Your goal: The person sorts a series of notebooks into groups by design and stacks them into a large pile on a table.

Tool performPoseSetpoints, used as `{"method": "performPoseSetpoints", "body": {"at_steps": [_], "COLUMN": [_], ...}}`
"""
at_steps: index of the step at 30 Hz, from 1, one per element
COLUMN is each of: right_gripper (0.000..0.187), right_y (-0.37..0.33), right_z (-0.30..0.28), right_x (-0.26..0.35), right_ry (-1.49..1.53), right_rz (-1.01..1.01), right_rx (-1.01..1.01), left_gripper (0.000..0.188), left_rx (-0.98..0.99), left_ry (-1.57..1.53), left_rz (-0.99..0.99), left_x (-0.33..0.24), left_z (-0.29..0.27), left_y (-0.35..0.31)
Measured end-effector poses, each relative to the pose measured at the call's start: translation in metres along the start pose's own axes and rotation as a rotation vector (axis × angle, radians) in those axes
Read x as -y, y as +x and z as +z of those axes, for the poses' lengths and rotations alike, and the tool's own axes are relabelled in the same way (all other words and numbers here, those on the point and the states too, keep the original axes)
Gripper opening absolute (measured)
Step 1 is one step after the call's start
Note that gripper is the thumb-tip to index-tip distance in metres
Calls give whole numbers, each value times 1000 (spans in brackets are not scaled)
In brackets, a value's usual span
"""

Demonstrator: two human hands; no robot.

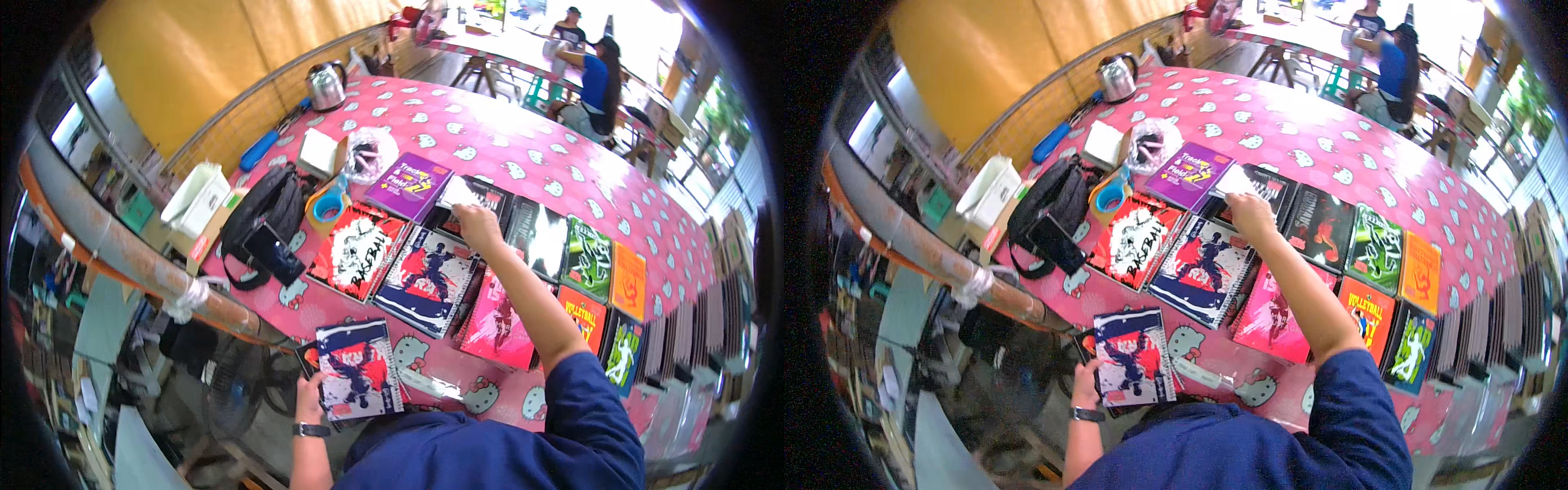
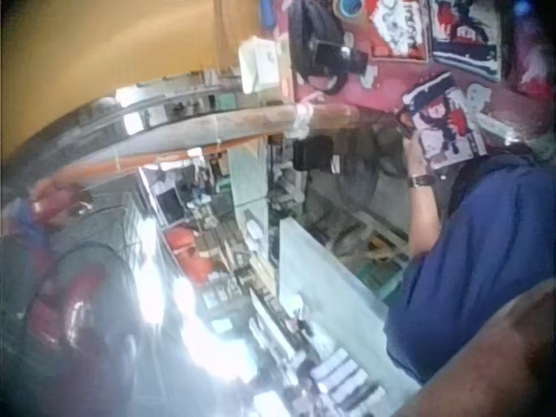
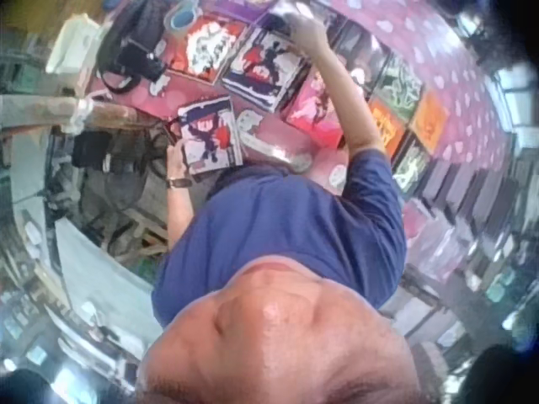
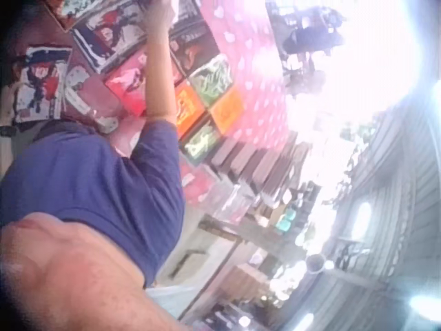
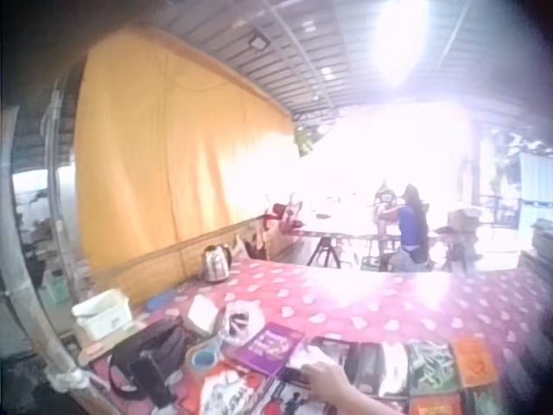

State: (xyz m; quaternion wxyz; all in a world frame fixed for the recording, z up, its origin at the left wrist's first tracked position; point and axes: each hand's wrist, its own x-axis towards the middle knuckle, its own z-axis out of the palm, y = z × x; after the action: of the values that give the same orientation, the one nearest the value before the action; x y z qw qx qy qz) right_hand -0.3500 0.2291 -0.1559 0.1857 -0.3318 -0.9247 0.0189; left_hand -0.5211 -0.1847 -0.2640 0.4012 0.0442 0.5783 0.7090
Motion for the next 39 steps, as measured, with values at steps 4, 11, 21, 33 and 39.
{"method": "performPoseSetpoints", "body": {"at_steps": [4, 11, 21, 33, 39], "right_gripper": [22, 59, 32, 47, 17], "right_y": [-48, -36, -27, 106, 112], "right_z": [-79, 32, 0, 123, 83], "right_x": [75, 190, 204, 83, 75], "right_ry": [606, 296, 448, -138, -285], "right_rz": [-338, -331, -240, 115, -40], "right_rx": [312, 221, 647, 51, -45], "left_gripper": [44, 50, 39, 28, 13], "left_rx": [128, 33, 158, -1, 52], "left_ry": [-277, 8, -111, 107, 124], "left_rz": [-175, -84, -87, -139, 58], "left_x": [-3, -12, -36, -43, -38], "left_z": [-3, -14, -58, -48, -38], "left_y": [9, 10, 52, 59, 60]}}
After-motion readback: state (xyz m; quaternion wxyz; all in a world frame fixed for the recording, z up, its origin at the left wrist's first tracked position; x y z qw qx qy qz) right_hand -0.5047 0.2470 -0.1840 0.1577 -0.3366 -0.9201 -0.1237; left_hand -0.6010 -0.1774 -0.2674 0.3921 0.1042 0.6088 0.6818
